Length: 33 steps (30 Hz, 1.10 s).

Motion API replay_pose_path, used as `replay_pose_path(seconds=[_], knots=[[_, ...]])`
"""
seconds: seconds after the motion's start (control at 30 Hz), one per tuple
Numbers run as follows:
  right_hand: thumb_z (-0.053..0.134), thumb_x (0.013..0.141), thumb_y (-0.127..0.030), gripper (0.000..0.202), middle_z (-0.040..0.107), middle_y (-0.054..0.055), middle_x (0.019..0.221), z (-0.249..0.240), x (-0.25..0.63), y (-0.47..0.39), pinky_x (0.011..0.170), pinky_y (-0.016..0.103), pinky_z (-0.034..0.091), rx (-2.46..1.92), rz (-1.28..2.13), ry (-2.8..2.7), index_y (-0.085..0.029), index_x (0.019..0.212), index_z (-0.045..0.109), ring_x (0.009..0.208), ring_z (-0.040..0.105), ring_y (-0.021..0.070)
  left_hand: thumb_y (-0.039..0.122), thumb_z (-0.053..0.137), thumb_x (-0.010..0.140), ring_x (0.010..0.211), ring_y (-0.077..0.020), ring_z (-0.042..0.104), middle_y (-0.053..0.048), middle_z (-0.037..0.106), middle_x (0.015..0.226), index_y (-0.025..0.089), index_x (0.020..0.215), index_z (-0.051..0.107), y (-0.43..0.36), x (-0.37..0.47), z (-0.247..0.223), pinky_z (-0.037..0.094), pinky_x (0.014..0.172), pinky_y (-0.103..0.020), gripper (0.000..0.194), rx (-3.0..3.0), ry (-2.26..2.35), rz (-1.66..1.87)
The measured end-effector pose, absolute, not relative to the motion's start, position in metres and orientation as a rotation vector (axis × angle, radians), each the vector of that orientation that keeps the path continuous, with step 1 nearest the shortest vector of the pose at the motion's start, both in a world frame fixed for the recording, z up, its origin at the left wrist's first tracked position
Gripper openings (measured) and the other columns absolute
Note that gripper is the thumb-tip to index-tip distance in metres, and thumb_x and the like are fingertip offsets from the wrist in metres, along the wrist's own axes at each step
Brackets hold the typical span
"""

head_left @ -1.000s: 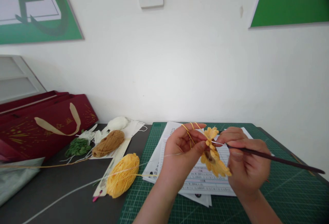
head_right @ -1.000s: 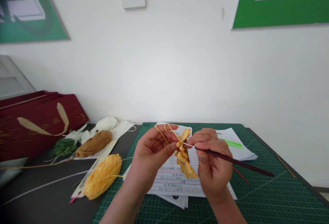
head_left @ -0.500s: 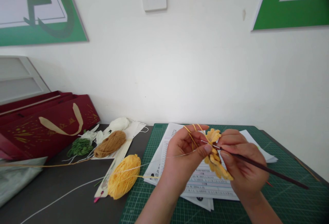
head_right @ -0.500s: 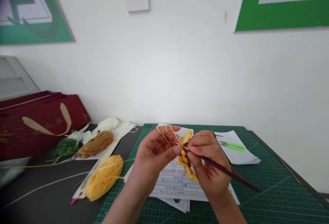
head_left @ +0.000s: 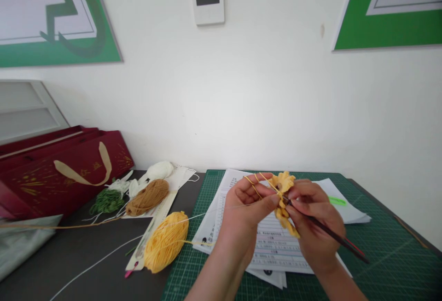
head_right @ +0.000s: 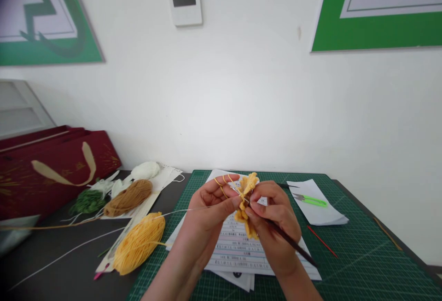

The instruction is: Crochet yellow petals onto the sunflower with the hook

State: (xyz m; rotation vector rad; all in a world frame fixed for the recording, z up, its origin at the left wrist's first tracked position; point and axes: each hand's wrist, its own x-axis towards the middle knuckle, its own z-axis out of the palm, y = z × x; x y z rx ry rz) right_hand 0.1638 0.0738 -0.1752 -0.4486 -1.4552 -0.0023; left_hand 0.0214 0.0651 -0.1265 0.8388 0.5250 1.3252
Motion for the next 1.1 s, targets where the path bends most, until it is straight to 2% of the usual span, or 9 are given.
replay_pose_path(seconds=[0.1, 0.17, 0.27, 0.53, 0.73, 0.83, 0.93, 1.1], knots=[[0.065, 0.079, 0.006, 0.039, 0.065, 0.001, 0.098, -0.179, 0.164, 0.073, 0.076, 0.042, 0.057, -0.505, -0.337, -1.574, -0.026, 0.101, 0.065, 0.090, 0.065, 0.0197, 0.016, 0.093, 0.063, 0.066, -0.0089, 0.063, 0.001, 0.071, 0.069, 0.013, 0.101, 0.077, 0.065, 0.023, -0.129, 0.051, 0.072, -0.021, 0.042, 0.846, 0.545, 1.336], [0.065, 0.079, 0.006, 0.038, 0.064, 0.002, 0.098, -0.179, 0.161, 0.073, 0.077, 0.042, 0.058, -0.546, -0.514, -1.588, -0.025, 0.101, 0.064, 0.091, 0.064, 0.0192, 0.016, 0.090, 0.065, 0.065, -0.0091, 0.062, 0.001, 0.070, 0.069, 0.013, 0.102, 0.076, 0.066, 0.024, -0.129, 0.050, 0.070, -0.021, 0.039, 0.906, 0.575, 1.364], [0.065, 0.081, 0.004, 0.034, 0.064, 0.003, 0.097, -0.176, 0.155, 0.073, 0.075, 0.041, 0.058, -0.590, -0.589, -1.562, -0.024, 0.101, 0.062, 0.089, 0.064, 0.0188, 0.013, 0.085, 0.071, 0.066, -0.0100, 0.061, 0.001, 0.069, 0.071, 0.014, 0.104, 0.075, 0.067, 0.023, -0.130, 0.050, 0.068, -0.022, 0.034, 1.048, 0.643, 1.424], [0.062, 0.084, -0.001, 0.031, 0.067, 0.006, 0.093, -0.177, 0.164, 0.071, 0.076, 0.045, 0.056, -0.579, -0.294, -1.553, -0.022, 0.107, 0.063, 0.086, 0.065, 0.0224, 0.010, 0.076, 0.076, 0.072, -0.0144, 0.065, 0.000, 0.066, 0.073, 0.014, 0.110, 0.071, 0.069, 0.020, -0.129, 0.054, 0.075, -0.027, 0.034, 1.255, 0.743, 1.460], [0.059, 0.090, -0.008, 0.020, 0.068, 0.005, 0.085, -0.178, 0.167, 0.070, 0.073, 0.044, 0.055, -0.596, -0.121, -1.473, -0.023, 0.102, 0.064, 0.083, 0.066, 0.0235, 0.005, 0.074, 0.070, 0.066, -0.0147, 0.063, 0.001, 0.064, 0.068, 0.013, 0.094, 0.074, 0.073, 0.019, -0.126, 0.054, 0.069, -0.028, 0.025, 1.296, 0.840, 1.446], [0.057, 0.094, -0.013, 0.012, 0.065, 0.003, 0.080, -0.174, 0.162, 0.068, 0.071, 0.039, 0.053, -0.579, 0.048, -1.380, -0.022, 0.100, 0.063, 0.079, 0.065, 0.0209, 0.003, 0.076, 0.066, 0.071, -0.0150, 0.064, -0.001, 0.066, 0.070, 0.014, 0.087, 0.076, 0.073, 0.017, -0.125, 0.054, 0.071, -0.027, 0.023, 1.286, 0.821, 1.450], [0.057, 0.098, -0.020, 0.005, 0.062, 0.000, 0.075, -0.170, 0.157, 0.066, 0.070, 0.035, 0.052, -0.606, 0.272, -1.232, -0.022, 0.095, 0.061, 0.072, 0.062, 0.0172, 0.005, 0.078, 0.067, 0.071, -0.0146, 0.064, -0.001, 0.067, 0.071, 0.014, 0.090, 0.078, 0.073, 0.015, -0.125, 0.055, 0.071, -0.027, 0.024, 1.257, 0.773, 1.412], [0.060, 0.098, -0.030, 0.018, 0.063, -0.002, 0.071, -0.169, 0.153, 0.071, 0.064, 0.030, 0.053, -0.593, 0.699, -1.085, -0.023, 0.082, 0.056, 0.066, 0.062, 0.0150, 0.016, 0.085, 0.070, 0.074, -0.0148, 0.067, -0.003, 0.072, 0.076, 0.015, 0.088, 0.080, 0.074, 0.013, -0.128, 0.055, 0.072, -0.026, 0.019, 1.147, 0.651, 1.349]])
